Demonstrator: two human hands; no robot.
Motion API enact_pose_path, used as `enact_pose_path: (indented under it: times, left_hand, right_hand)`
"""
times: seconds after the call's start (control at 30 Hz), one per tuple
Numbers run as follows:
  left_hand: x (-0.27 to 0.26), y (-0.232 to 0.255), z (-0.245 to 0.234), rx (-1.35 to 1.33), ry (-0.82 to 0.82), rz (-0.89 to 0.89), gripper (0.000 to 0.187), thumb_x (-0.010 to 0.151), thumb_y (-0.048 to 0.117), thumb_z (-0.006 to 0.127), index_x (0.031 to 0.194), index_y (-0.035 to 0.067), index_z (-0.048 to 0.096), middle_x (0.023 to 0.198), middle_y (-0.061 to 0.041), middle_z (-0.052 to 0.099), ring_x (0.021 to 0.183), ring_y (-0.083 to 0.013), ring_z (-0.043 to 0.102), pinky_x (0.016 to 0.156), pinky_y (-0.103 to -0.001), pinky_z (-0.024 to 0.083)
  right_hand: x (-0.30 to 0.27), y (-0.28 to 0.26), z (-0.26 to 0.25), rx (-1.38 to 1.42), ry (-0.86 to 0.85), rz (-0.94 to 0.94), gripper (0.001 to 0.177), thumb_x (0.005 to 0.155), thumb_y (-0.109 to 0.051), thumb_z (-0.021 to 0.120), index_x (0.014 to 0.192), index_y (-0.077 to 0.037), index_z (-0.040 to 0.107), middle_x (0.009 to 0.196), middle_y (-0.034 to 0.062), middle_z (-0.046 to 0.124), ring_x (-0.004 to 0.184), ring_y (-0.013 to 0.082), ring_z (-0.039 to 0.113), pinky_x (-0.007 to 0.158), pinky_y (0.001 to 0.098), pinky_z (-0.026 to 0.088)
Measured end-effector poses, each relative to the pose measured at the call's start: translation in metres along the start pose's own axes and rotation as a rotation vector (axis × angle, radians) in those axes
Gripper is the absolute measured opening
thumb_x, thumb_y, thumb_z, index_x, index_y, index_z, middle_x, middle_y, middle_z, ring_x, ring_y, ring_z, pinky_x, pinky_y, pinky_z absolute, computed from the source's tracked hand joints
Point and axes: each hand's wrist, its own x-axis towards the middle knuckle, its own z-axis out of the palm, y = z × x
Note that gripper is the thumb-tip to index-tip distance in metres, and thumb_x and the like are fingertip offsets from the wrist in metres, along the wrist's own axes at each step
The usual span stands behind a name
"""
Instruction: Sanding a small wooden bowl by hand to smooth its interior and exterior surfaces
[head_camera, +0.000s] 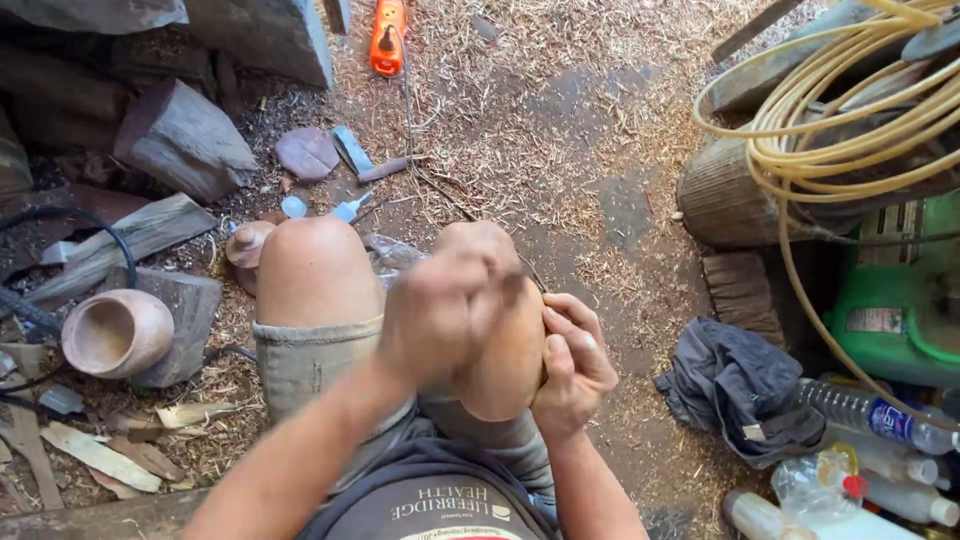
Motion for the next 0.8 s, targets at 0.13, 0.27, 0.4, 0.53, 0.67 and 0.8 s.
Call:
enact_pose_path:
  times: [0.13, 0.27, 0.4, 0.53, 0.67, 0.8]
  left_hand:
    - [-0.001, 0.001, 0.006, -0.316, -0.055, -0.453, 0.008, 0.09, 0.014, 0.074, 0.083, 0.01, 0.071, 0.095, -0.005, 0.075, 0.092, -0.0271, 0.074, 0.08, -0.037, 0.057]
    - [-0.024, 0.029, 0.001, -0.148, -0.016, -0.034, 0.039, 0.099, 0.018, 0.063, 0.065, 0.001, 0.054, 0.131, -0.035, 0.059, 0.124, -0.0666, 0.057, 0.108, -0.06, 0.055]
    - [-0.041, 0.016, 0.011, -0.193, 0.008, 0.191, 0.05, 0.11, 0.021, 0.036, 0.068, 0.0, 0.053, 0.132, -0.034, 0.058, 0.128, -0.0662, 0.049, 0.111, -0.071, 0.049]
    - [-0.032, 0.024, 0.004, -0.144, 0.014, 0.174, 0.045, 0.109, 0.022, 0.044, 0.07, 0.003, 0.056, 0.126, -0.024, 0.064, 0.118, -0.0522, 0.064, 0.099, -0.057, 0.059]
    - [0.02, 0.005, 0.002, -0.266, 0.094, -0.185, 0.022, 0.096, 0.007, 0.067, 0.075, 0.001, 0.063, 0.095, -0.014, 0.065, 0.095, -0.0346, 0.066, 0.079, -0.041, 0.056]
    - [0.004, -0.036, 0.019, -0.212, -0.345, -0.641, 0.021, 0.088, 0.037, 0.075, 0.101, 0.022, 0.082, 0.096, -0.001, 0.079, 0.09, -0.0177, 0.071, 0.078, -0.031, 0.052]
  right_hand:
    - [0.004, -0.004, 0.0, 0.02, -0.012, -0.016, 0.021, 0.096, -0.012, 0.059, 0.103, 0.003, 0.073, 0.113, 0.0251, 0.068, 0.107, 0.0309, 0.067, 0.098, 0.0437, 0.054]
    - [0.034, 0.004, 0.005, 0.07, -0.041, -0.31, 0.024, 0.101, -0.019, 0.054, 0.112, -0.004, 0.069, 0.118, 0.0208, 0.065, 0.113, 0.0353, 0.065, 0.106, 0.0509, 0.057]
    - [0.045, 0.004, -0.002, 0.115, -0.126, -0.054, 0.033, 0.098, -0.02, 0.054, 0.12, 0.002, 0.063, 0.125, 0.0256, 0.059, 0.117, 0.0311, 0.06, 0.103, 0.0415, 0.051]
    - [0.028, 0.005, -0.01, 0.079, -0.089, 0.417, 0.042, 0.102, -0.024, 0.049, 0.132, 0.002, 0.063, 0.134, 0.0203, 0.067, 0.123, 0.028, 0.064, 0.109, 0.0391, 0.051]
    - [0.01, -0.015, 0.006, 0.011, -0.119, 0.157, 0.037, 0.107, -0.023, 0.046, 0.127, 0.002, 0.065, 0.14, 0.0234, 0.061, 0.138, 0.0334, 0.055, 0.119, 0.0468, 0.044]
    - [0.013, -0.014, 0.011, 0.001, -0.08, 0.15, 0.033, 0.103, -0.016, 0.044, 0.12, 0.002, 0.066, 0.136, 0.0271, 0.064, 0.133, 0.0359, 0.06, 0.116, 0.0463, 0.049]
